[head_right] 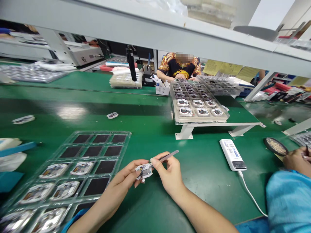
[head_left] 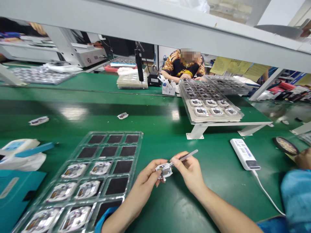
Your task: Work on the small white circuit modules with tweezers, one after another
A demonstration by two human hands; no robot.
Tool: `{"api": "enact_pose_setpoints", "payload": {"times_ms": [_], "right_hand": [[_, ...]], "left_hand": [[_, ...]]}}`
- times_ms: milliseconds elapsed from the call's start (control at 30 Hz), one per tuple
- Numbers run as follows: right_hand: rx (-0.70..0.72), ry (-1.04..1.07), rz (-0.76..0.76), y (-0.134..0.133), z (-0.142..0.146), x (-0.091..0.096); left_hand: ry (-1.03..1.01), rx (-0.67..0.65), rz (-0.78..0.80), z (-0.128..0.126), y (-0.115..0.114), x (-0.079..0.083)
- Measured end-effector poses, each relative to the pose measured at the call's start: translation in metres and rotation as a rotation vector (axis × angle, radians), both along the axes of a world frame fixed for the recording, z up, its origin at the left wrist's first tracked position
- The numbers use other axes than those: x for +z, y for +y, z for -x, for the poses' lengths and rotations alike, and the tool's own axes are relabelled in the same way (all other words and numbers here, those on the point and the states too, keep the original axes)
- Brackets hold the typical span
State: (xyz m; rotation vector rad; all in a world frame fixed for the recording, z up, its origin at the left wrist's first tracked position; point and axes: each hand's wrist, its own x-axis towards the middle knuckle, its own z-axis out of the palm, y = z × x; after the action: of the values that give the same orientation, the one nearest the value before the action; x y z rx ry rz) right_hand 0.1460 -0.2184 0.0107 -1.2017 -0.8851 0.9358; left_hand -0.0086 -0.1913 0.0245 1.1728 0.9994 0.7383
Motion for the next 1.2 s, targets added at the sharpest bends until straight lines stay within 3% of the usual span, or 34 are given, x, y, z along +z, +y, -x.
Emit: {"api": "enact_pose_setpoints", "payload": {"times_ms": [600,1200], "right_hand": [[0.049,0.095,0.032,0.0002,-0.0012,-0.0029],[0.046,0.097,0.005,-0.0013,-0.002,-0.0029]], "left_hand": [[0.001,-0.058,-0.013,0.0005,-0.0005,-0.0044],[0.014,-0.103,-0.046,0.0055,0.0039,0.002]]}}
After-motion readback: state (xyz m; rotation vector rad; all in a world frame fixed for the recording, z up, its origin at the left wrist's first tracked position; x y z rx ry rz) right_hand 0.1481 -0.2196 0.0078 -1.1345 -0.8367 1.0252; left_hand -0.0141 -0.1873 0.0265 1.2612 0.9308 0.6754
